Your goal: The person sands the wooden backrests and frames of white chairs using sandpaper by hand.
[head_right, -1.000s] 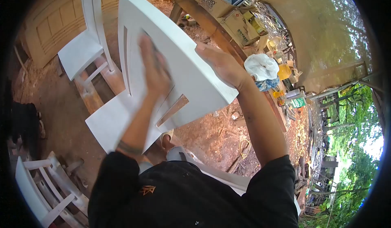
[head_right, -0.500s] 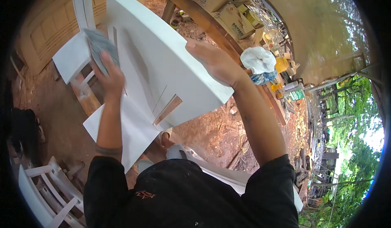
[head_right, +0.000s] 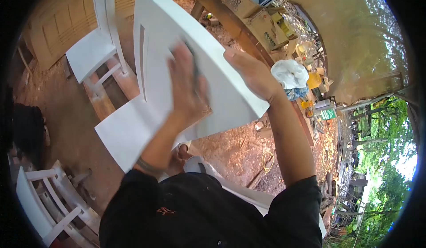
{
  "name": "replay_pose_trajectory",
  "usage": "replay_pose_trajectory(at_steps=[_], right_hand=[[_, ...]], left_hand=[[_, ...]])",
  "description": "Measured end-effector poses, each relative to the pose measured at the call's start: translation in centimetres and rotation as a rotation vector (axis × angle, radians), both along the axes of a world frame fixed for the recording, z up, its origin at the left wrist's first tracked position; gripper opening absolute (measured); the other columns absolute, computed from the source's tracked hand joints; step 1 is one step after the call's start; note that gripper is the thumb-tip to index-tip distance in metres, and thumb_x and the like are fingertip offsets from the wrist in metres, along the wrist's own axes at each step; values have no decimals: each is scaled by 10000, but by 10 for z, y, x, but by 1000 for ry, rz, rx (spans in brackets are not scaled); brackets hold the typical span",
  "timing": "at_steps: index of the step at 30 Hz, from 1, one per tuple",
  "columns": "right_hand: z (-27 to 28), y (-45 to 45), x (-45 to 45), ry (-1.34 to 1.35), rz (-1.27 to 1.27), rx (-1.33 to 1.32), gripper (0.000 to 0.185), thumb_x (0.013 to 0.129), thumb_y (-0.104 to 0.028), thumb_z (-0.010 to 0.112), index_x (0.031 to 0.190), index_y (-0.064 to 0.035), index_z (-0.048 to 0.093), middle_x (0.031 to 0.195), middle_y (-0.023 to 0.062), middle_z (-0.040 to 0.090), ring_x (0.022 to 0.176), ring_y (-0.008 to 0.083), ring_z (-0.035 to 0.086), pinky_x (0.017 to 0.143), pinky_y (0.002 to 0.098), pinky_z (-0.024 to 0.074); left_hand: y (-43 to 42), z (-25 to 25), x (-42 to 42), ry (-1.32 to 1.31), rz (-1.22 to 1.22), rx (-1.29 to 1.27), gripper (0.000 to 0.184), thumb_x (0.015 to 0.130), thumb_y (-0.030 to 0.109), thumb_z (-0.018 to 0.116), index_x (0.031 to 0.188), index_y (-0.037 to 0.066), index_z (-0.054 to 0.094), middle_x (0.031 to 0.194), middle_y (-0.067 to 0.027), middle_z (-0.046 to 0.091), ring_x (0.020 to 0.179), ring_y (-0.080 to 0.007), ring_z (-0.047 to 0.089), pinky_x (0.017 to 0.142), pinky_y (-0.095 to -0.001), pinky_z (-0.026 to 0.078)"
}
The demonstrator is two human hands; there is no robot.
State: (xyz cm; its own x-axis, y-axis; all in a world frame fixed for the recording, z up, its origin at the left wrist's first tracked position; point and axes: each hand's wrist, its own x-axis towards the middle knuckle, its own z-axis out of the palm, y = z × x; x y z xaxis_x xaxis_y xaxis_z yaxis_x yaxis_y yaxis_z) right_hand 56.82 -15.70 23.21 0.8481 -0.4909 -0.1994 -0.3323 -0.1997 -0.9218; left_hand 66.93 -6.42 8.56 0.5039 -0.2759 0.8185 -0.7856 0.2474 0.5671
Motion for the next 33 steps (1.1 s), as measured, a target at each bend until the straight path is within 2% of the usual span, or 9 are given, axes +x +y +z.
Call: replay_pose_trajectory(at_steps=[5,7,9,12,17,20,22,26,33], right_hand=[[-9,-7,-5,-88,5,71,480,967,-324,510,1283,38,501,1192,76,575,1092,126,521,958,264,387],[0,-2,0,-48,29,116,506,962,-299,509,1334,39,449,1282,89,526,1160,135,488,998,264,364],[4,0,0,-2,17,23,533,958,-294,517,1363,38,417,1334,102,497,1205,141,463,1025,267,350],[3,10,1,-52,-45,5,495,970,-344,494,1273,47,504,1214,93,581,1084,127,519,962,269,386],[-4,-2,0,-96,24,128,484,964,-323,504,1275,48,513,1240,103,569,1114,147,517,984,272,375],[7,10,0,-70,-32,33,504,952,-325,526,1297,41,490,1257,100,553,1133,148,508,992,278,374],[3,2,-1,-56,-3,150,550,929,-340,565,1329,20,454,1276,87,526,1162,140,490,1001,282,372],[-10,-9,-2,-61,-21,220,469,963,-344,507,1270,8,544,1214,100,587,1082,146,527,954,274,394],[-3,-3,-1,-77,60,-41,474,963,-369,504,1238,14,553,1195,75,584,1074,138,516,945,285,397]], left_hand=[[-14,23,51,417,51,62,644,937,185,436,1476,-2,137,1527,-251,123,1420,-405,99,1135,-547,56],[-2,3,-54,142,60,79,588,966,227,343,1462,-26,155,1504,-262,173,1409,-409,138,1133,-552,86],[-8,5,-101,605,-538,-211,640,940,271,371,1447,-64,173,1498,-270,185,1401,-418,166,1118,-585,115],[5,-14,-63,-106,-88,54,626,941,245,381,1458,-40,176,1511,-253,176,1410,-407,152,1110,-599,109],[-13,-8,-58,157,-123,-22,632,937,264,417,1476,27,187,1532,-213,163,1431,-367,104,1115,-592,25],[29,4,-131,-250,-148,-6,649,917,328,445,1466,44,250,1537,-166,196,1436,-342,116,1117,-592,29],[18,8,-94,-156,-274,-45,648,898,320,468,1452,36,287,1539,-143,207,1438,-330,118,1125,-573,26],[2,26,3,16,-241,-107,647,919,244,425,1445,-62,206,1512,-246,202,1432,-375,99,1146,-478,8],[46,-19,-30,92,-318,-208,598,965,189,405,1453,-66,171,1516,-277,147,1415,-420,123,1148,-475,80]])
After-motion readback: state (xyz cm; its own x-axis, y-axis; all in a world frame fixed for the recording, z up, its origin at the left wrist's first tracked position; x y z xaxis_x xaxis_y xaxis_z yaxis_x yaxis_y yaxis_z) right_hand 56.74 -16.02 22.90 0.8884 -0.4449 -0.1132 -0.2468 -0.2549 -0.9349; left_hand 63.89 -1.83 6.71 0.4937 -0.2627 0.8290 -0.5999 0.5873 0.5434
